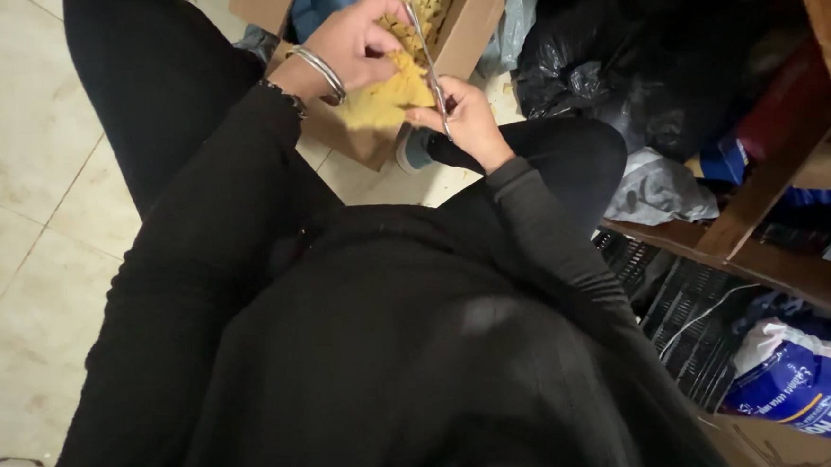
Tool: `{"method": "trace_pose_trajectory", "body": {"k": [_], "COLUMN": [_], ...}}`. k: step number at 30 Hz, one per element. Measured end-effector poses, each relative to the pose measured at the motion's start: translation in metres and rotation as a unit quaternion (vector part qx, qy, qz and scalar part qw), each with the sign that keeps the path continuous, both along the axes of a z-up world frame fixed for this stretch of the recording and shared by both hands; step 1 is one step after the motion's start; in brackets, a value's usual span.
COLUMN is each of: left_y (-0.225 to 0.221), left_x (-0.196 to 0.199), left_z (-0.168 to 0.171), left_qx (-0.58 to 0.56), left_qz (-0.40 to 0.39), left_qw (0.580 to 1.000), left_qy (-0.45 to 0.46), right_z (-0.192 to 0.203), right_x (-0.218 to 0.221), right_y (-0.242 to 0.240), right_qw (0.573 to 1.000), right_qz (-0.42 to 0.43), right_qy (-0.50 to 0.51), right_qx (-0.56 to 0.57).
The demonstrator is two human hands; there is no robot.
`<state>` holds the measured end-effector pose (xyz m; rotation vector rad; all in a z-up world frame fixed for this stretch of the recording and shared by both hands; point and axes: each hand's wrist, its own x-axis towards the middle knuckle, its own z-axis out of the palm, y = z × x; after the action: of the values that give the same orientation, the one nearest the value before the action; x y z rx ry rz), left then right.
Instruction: Cutting a long strip of yellow foam into smaller pieces using scissors inside a factory.
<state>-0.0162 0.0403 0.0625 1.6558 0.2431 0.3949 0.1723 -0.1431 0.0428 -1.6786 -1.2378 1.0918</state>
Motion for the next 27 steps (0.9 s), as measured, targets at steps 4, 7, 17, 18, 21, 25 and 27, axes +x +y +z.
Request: {"method": "trace_pose_trajectory", "body": {"k": [4,7,17,18,21,25,27], "left_y": [-0.003,-0.003,0.023,0.022,0.025,0.019,0.018], "left_x": [0.003,0.011,0.001,-0.004,-0.004,-0.003,-0.003], "left_z": [-0.001,-0.032,-0.025,-0.017,-0.011,-0.005,0.004], "left_qx": [0.001,0.170,0.233,0.185,0.152,0.129,0.107], "left_qz": [0.017,0.016,0.038,0.029,0.015,-0.005,-0.014], "left_qw": [0.999,0.985,0.968,0.978,0.983,0.986,0.991], "left_qy": [-0.035,0.025,0.090,0.096,0.100,0.101,0.077], "right_z": [-0.003,0.011,0.112,0.120,0.115,0.114,0.117], "right_x": [0.005,0.004,0.064,0.067,0.068,0.051,0.042], "right_y": [-0.003,-0.005,-0.055,-0.067,-0.082,-0.071,-0.061], "right_qw": [0.998,0.997,0.929,0.890,0.825,0.803,0.799], "right_qz": [-0.029,-0.038,0.131,0.170,0.228,0.254,0.257], "right_qy": [-0.026,-0.026,-0.345,-0.419,-0.507,-0.534,-0.541], "right_qx": [0.046,0.057,-0.032,-0.053,-0.104,-0.079,-0.046]}}
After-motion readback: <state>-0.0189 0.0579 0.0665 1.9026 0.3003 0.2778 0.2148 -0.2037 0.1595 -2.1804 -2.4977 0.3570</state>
